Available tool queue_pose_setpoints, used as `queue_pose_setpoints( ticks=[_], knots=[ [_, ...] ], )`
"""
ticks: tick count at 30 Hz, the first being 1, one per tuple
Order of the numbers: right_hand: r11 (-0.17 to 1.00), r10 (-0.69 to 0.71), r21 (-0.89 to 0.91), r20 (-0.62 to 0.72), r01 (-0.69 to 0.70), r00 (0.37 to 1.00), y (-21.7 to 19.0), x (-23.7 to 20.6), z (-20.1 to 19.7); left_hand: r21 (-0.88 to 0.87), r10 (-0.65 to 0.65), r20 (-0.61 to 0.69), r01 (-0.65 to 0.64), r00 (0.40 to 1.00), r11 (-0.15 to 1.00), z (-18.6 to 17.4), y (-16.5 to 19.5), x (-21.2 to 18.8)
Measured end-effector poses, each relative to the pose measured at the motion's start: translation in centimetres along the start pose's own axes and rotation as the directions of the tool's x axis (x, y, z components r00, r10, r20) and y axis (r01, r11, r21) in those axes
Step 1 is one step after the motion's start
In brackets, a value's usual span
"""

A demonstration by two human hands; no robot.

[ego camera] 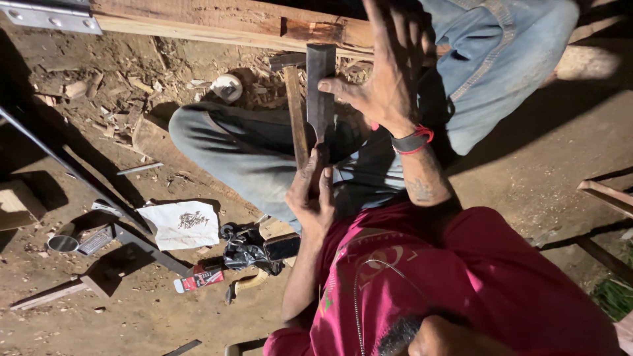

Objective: The person uses a chisel and hammer to carve recesses into a wooden frame, then places metal hinges into the recesses and hammers nails to secure them.

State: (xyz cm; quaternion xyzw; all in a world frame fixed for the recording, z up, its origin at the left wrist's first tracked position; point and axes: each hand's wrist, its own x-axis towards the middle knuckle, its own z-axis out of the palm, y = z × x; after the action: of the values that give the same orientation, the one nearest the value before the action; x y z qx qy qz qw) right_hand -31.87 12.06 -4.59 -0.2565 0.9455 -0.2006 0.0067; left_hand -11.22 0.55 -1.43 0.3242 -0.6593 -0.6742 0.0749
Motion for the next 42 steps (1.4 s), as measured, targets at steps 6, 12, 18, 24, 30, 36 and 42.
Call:
queue_pose_setpoints(
  ticks=[6,12,18,24,30,36,42],
  knots=[
    [0.845,0.166,0.502,0.084,-0.186,0.983,1.1,-0.7,3.0,0.055,-0.013,-0.02,0.014,1.0,0.998,0.3,-0.1,0.1],
    [0.851,0.203,0.481,0.066,-0.21,0.977,1.1,-1.1,3.5,0.009,0.007,0.029,-0.007,1.0,1.0,-1.0,-1.5,1.3],
    [0.84,0.223,0.5,0.036,-0.21,0.974,0.7,-0.7,3.2,0.076,0.083,0.034,-0.085,0.996,0.993,-1.5,-1.4,1.5],
    [0.864,0.214,0.464,0.007,-0.193,0.977,0.0,-0.2,2.6,0.087,0.155,0.022,-0.157,0.988,0.984,-1.1,-1.5,1.8],
    [0.956,0.187,0.231,0.007,-0.184,0.982,0.0,-0.2,1.5,0.085,0.101,0.031,-0.103,0.994,0.991,-0.9,-1.7,1.2],
    [0.88,0.157,0.447,0.041,-0.159,0.987,0.4,-0.8,2.1,-0.024,0.092,-0.007,-0.092,0.996,0.995,0.4,-1.5,0.3],
    [0.819,0.187,0.529,0.119,-0.222,0.975,1.0,-1.1,2.3,0.032,0.085,-0.025,-0.084,0.996,0.996,0.6,-1.4,-0.5]
  ],
)
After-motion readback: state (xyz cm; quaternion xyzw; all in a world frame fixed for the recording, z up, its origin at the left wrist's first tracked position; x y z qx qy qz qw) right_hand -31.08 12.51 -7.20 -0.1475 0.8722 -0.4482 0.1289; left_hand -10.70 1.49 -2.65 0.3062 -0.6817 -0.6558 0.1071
